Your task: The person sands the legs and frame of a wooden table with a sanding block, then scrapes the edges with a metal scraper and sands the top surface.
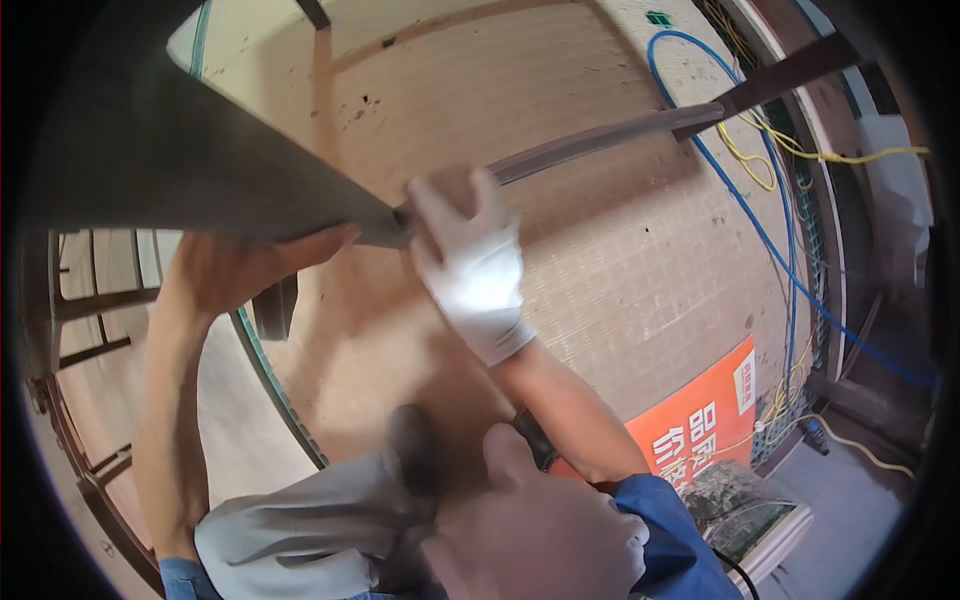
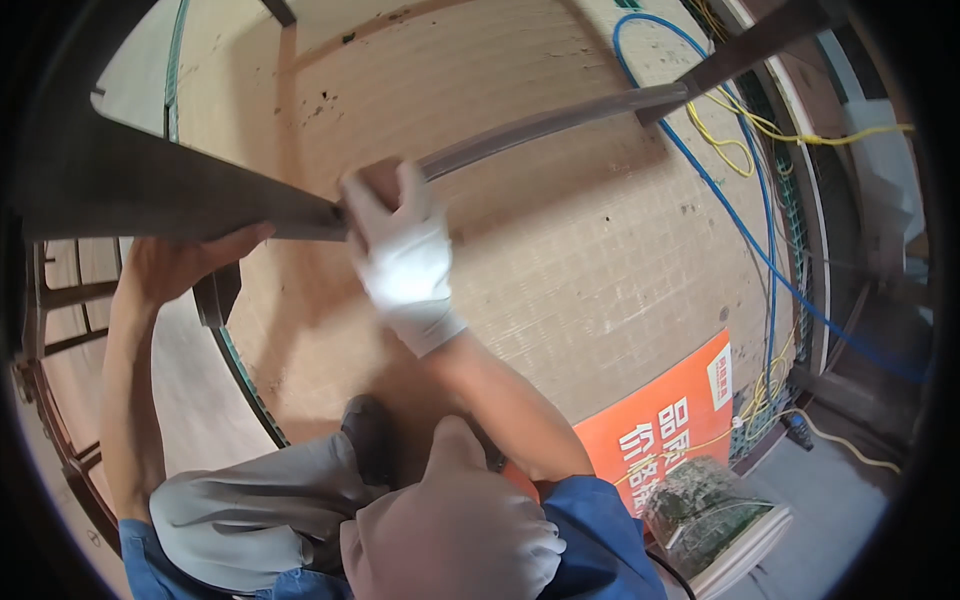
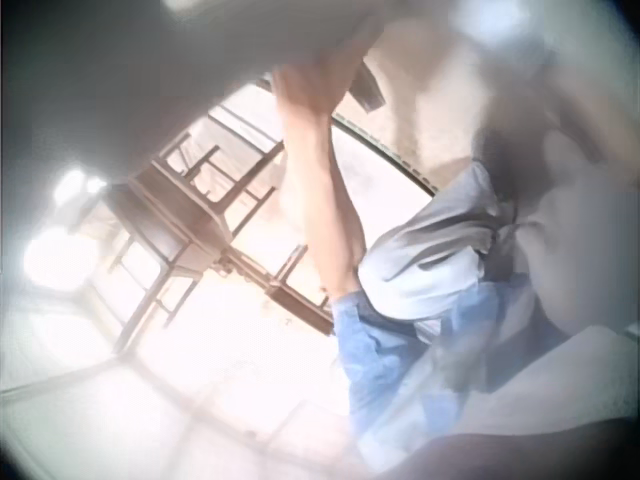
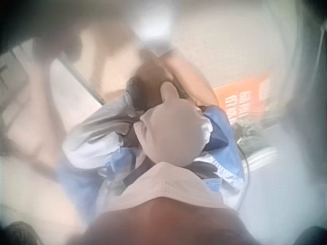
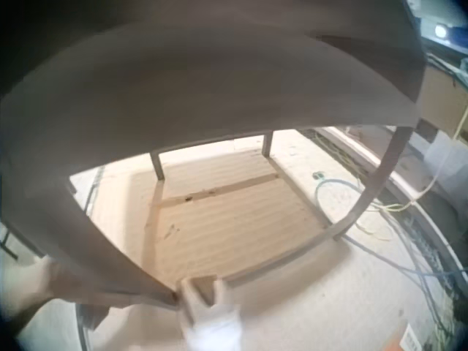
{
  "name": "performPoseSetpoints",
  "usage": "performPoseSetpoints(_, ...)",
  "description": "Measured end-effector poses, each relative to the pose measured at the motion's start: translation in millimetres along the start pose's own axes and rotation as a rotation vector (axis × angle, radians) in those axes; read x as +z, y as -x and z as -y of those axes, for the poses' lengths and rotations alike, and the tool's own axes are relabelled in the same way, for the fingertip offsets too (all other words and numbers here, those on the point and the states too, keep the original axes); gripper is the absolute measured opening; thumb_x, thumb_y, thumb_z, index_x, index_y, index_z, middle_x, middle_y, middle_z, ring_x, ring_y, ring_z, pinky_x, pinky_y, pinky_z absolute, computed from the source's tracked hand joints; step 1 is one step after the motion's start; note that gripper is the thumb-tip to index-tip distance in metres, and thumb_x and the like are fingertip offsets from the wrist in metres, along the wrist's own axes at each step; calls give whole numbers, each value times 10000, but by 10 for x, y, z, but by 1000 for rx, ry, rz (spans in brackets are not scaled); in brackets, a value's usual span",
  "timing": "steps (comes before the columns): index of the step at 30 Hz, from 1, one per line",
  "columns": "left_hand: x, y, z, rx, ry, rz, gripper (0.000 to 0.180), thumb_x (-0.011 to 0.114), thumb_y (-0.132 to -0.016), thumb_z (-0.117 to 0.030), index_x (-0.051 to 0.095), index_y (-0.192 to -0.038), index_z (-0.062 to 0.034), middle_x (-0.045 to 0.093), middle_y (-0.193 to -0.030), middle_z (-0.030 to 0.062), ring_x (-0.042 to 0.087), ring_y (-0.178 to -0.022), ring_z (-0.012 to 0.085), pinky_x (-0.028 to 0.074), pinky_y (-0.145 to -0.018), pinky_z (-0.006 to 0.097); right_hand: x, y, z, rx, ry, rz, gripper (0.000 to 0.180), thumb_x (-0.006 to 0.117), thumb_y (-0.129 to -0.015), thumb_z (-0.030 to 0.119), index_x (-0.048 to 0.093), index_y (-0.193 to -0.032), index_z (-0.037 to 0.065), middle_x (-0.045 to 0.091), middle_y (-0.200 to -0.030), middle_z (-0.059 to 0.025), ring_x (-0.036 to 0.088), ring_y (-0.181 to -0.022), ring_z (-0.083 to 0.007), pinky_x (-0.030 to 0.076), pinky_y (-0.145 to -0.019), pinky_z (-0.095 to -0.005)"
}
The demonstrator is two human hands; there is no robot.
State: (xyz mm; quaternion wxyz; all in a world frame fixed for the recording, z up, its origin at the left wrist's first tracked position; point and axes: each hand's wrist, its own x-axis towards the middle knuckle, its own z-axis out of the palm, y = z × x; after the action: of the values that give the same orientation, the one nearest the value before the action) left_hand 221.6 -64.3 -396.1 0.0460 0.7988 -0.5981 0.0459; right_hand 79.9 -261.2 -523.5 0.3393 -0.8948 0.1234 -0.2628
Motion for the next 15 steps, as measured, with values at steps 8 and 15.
performPoseSetpoints(8,7,126,-14,72,-364,59,247,808,-871,-304,780,-1114,-271,739,-1080,28,712,-957,260,568,-898,373,41,-50,186,-30,75,22,558,773,-767,101,682,-1312,171,522,-1306,-258,612,-876,-437,589,-722,-475)
performPoseSetpoints(15,26,40,-52,18,-112,20,296,840,-847,-347,783,-1120,-248,752,-1092,54,713,-961,275,564,-920,376,0,-16,126,-104,67,49,576,777,-772,92,673,-1337,141,517,-1300,-271,592,-847,-425,553,-712,-475)
